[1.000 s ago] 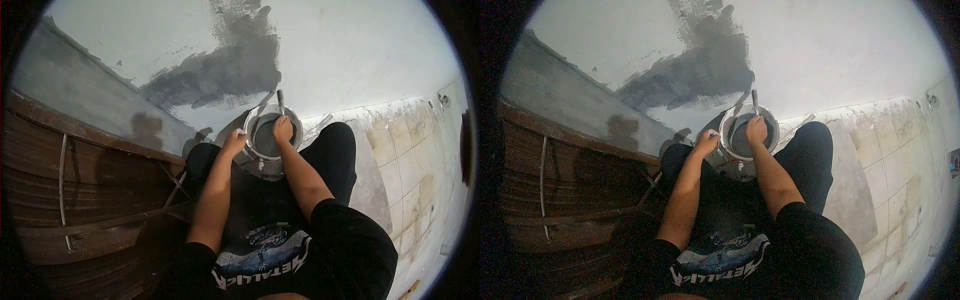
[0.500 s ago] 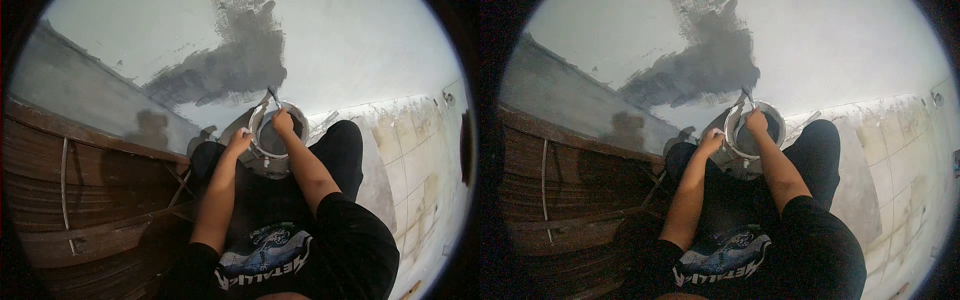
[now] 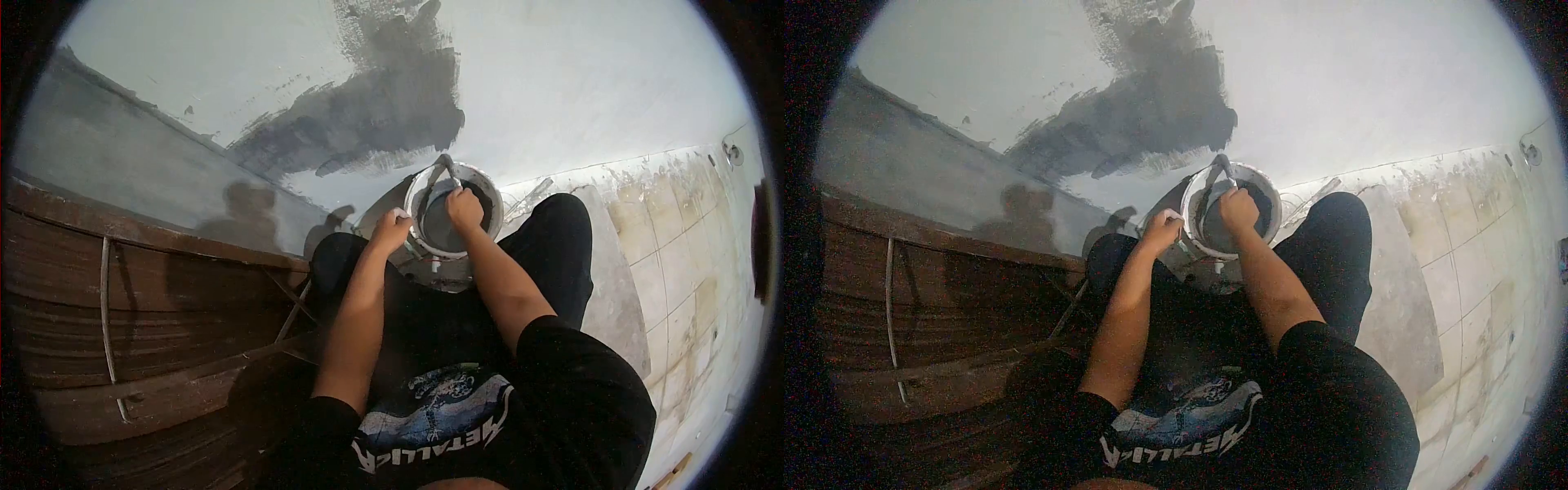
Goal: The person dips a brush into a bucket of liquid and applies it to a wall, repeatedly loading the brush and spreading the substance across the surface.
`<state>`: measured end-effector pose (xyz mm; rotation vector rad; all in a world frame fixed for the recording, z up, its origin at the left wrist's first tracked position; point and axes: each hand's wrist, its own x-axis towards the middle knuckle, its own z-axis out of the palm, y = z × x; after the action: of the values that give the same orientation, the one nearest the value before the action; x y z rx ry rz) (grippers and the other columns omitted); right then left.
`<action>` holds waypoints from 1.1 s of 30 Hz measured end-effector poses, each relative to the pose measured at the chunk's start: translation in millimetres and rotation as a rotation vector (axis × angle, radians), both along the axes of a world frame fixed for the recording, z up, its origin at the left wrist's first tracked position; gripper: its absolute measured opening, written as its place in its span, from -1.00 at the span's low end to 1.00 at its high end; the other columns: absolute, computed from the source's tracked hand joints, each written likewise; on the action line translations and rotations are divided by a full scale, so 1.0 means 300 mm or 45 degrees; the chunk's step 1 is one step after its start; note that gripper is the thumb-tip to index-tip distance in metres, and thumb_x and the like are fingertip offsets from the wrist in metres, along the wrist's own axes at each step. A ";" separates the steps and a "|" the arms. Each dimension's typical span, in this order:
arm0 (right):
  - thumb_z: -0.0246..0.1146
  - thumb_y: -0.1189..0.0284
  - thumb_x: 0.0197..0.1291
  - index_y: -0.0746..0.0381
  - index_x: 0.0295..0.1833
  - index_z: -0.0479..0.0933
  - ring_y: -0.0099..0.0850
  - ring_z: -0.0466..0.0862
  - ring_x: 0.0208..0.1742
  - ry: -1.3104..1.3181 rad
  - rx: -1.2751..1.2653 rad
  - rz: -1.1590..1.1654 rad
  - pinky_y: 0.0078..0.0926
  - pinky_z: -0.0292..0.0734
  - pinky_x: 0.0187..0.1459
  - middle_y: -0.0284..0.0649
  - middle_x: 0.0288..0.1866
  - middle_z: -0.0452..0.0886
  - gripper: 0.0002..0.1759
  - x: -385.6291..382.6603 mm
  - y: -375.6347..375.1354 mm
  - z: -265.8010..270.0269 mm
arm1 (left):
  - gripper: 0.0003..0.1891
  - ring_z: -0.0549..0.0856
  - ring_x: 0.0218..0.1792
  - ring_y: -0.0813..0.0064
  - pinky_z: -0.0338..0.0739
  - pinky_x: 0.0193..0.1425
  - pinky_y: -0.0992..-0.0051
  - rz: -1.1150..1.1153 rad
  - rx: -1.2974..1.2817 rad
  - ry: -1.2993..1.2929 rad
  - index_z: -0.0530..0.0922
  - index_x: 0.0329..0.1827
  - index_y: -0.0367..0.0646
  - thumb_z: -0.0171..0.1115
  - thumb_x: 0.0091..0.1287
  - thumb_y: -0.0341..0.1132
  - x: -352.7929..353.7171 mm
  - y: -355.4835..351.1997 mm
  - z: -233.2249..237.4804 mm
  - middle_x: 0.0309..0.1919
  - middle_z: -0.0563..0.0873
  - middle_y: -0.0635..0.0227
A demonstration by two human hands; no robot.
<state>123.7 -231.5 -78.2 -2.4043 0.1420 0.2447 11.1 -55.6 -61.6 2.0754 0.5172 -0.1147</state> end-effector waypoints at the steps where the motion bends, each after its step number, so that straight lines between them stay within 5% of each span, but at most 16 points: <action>1: -0.14 0.17 0.37 0.31 -0.17 0.49 0.13 0.62 -0.12 -0.099 0.070 -0.028 0.02 0.48 -0.07 0.19 -0.20 0.62 -0.56 -0.023 0.007 0.016 | -0.70 0.68 -0.20 0.11 0.52 -0.09 0.29 0.000 0.015 0.006 0.60 -0.21 -0.24 0.23 0.17 -0.17 0.002 -0.005 0.011 -0.33 0.70 0.08; 6: -0.23 0.15 0.44 0.31 -0.23 0.42 0.17 0.60 -0.29 -0.782 0.446 0.076 0.08 0.43 -0.23 0.17 -0.38 0.59 -0.52 -0.033 0.072 0.056 | -0.71 0.68 -0.19 0.12 0.52 -0.07 0.28 0.013 -0.032 0.060 0.61 -0.20 -0.23 0.22 0.17 -0.18 0.009 -0.017 0.023 -0.30 0.70 0.07; 9: -0.23 0.14 0.44 0.33 -0.18 0.42 0.19 0.60 -0.27 -0.528 0.350 0.092 0.08 0.45 -0.22 0.20 -0.35 0.60 -0.52 0.006 0.126 0.146 | -0.71 0.68 -0.22 0.13 0.52 -0.07 0.28 0.000 0.006 0.041 0.61 -0.21 -0.23 0.21 0.17 -0.19 0.001 -0.013 0.032 -0.32 0.70 0.07; 18: -0.25 0.09 0.43 0.33 -0.12 0.45 0.20 0.62 -0.18 -0.144 0.121 0.108 0.09 0.49 -0.12 0.22 -0.28 0.62 -0.46 0.021 0.140 0.059 | -0.78 0.68 -0.36 0.34 0.51 -0.24 0.38 0.125 -0.085 -0.142 0.62 -0.28 -0.24 0.21 0.19 -0.25 0.010 -0.044 0.184 -0.47 0.68 0.18; 33: -0.21 0.06 0.40 0.33 -0.06 0.55 0.16 0.60 -0.01 0.112 0.045 0.098 0.05 0.45 0.05 0.25 -0.12 0.61 -0.41 0.033 0.113 -0.036 | -0.81 0.63 -0.43 0.45 0.49 -0.28 0.42 0.138 -0.120 -0.198 0.60 -0.32 -0.26 0.22 0.18 -0.29 -0.007 -0.016 0.094 -0.53 0.64 0.29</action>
<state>133.5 -197.6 -89.0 -2.3677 0.0848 0.3854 8.9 -60.4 -33.2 1.9420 0.5177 0.0837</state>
